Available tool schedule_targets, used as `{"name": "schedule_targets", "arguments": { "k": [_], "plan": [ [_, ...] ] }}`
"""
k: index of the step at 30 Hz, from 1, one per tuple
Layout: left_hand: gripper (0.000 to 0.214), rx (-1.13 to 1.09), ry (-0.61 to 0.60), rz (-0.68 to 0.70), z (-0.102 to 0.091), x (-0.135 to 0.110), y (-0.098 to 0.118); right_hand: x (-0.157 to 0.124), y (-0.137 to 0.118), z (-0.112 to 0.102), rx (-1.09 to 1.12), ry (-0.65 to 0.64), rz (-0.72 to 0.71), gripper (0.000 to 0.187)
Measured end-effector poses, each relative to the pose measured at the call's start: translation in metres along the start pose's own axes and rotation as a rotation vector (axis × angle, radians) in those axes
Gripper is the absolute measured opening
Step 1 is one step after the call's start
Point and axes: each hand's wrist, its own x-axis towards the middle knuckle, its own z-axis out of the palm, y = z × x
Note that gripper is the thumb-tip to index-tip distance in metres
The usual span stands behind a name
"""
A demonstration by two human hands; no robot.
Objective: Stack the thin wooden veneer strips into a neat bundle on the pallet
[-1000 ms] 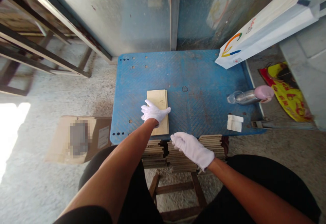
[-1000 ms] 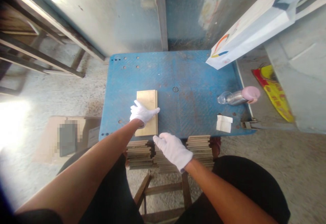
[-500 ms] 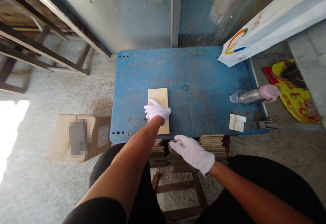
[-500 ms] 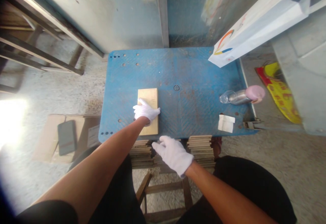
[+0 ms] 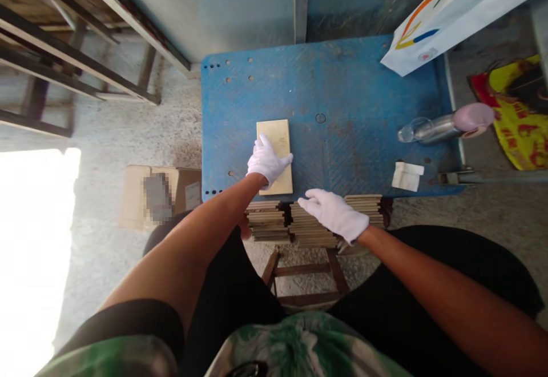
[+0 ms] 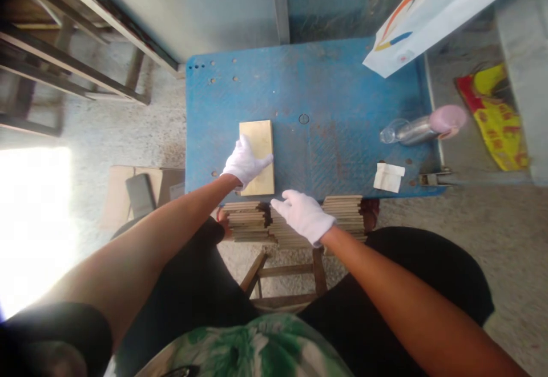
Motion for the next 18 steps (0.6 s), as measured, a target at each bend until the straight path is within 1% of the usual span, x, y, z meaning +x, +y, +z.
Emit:
{"name": "schedule_targets", "arguments": {
  "k": [1, 3, 5, 7, 10, 11, 12, 14, 16, 18],
  "plan": [
    [0.106, 0.005, -0.002, 0.012, -0.004, -0.006, -0.003, -0.001, 0.000, -0.001, -0.010, 0.001, -0.001, 0.041],
    [0.103, 0.012, -0.002, -0.008, -0.012, -0.021, -0.009, -0.004, -0.001, -0.005, -0.034, -0.002, -0.001, 0.040],
    [0.097, 0.019, 0.009, -0.050, -0.016, -0.045, -0.017, -0.008, -0.004, -0.008, -0.070, -0.004, -0.012, 0.038],
    [0.090, 0.039, 0.021, -0.083, -0.012, -0.077, -0.026, -0.011, -0.007, -0.011, -0.106, 0.004, -0.033, 0.037],
    [0.082, 0.115, 0.016, -0.077, 0.007, -0.139, -0.042, -0.014, -0.011, -0.012, -0.126, 0.019, -0.068, 0.039],
    [0.078, 0.162, -0.008, -0.053, 0.016, -0.160, -0.047, -0.015, -0.012, -0.011, -0.133, 0.018, -0.074, 0.040],
    [0.077, 0.221, -0.060, -0.038, 0.025, -0.180, -0.053, -0.016, -0.013, -0.011, -0.142, 0.017, -0.080, 0.040],
    [0.078, 0.341, -0.248, -0.045, 0.043, -0.214, -0.060, -0.019, -0.015, -0.010, -0.168, 0.011, -0.095, 0.040],
    [0.082, 0.402, -0.372, -0.058, 0.056, -0.235, -0.065, -0.021, -0.017, -0.010, -0.196, 0.008, -0.108, 0.041],
    [0.085, 0.441, -0.418, -0.063, 0.063, -0.243, -0.066, -0.024, -0.017, -0.011, -0.220, 0.007, -0.107, 0.043]
  ]
}}
